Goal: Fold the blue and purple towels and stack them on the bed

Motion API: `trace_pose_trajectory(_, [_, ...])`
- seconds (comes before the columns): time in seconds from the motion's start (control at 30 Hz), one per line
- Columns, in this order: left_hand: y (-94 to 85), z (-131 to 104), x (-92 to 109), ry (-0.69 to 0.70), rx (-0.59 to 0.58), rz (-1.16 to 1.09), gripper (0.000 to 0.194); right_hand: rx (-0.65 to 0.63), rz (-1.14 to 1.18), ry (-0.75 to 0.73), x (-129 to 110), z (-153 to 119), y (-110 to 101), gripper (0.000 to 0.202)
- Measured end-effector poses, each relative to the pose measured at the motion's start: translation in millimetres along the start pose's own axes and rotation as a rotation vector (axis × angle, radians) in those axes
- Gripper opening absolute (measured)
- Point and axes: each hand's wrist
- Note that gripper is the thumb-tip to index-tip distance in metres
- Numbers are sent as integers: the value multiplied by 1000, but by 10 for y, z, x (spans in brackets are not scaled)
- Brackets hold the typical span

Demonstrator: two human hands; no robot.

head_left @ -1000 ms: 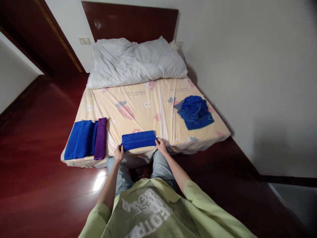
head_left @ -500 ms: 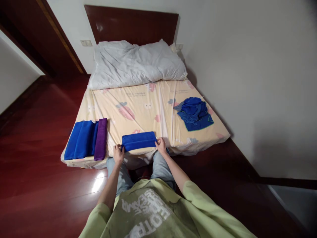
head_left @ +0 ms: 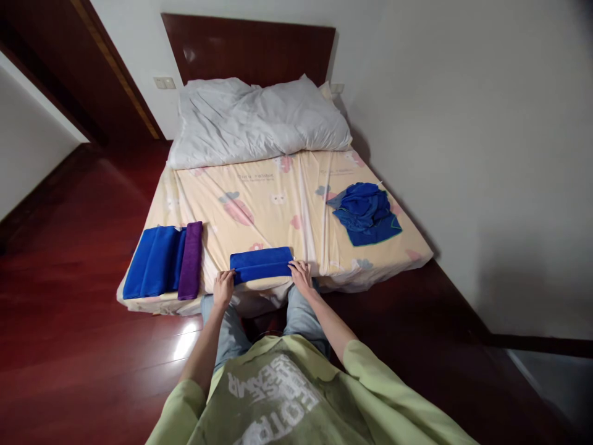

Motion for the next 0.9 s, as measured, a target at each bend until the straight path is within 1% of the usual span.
trace_pose_trajectory(0.1, [-22,-33,-1,5,-7,-1,32,-24,13,-22,18,-29,-16,43])
trace_pose_trajectory(0.2, [-50,-95,-6,20,-29,7,35,-18,65,-53,43,-81,-42,49])
trace_pose_trajectory(0.27, [-65,-135,-16,23,-52,10,44,-20,116,-72,62,-114,-60,54])
trace_pose_trajectory(0.37, [-67,-161,-38,2,-83,-2,62,-46,209,-54,88,-130,-77,58])
trace_pose_trajectory(0.43, [-51,-155,-55,-30,-90,-14,68,-55,254,-36,105,-117,-79,59])
trace_pose_trajectory(0.53, [-15,-130,-88,-70,-81,-42,63,-45,285,-32,137,-89,-67,57])
trace_pose_trajectory(0.7, [0,-91,-168,-91,-45,-152,52,-28,359,5,178,-49,-27,51])
trace_pose_trajectory(0.83, [-38,-48,-224,-123,-29,-267,43,-9,429,91,177,-9,-5,52])
trace_pose_trajectory(0.9, [-52,-25,-240,-148,-26,-305,40,3,487,147,181,10,15,48])
Point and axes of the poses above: each hand's wrist, its own z-axis towards the middle knuckle, its own y-axis out of the palm, x = y × z, and after that the axes turned 5 degrees about y, right-handed
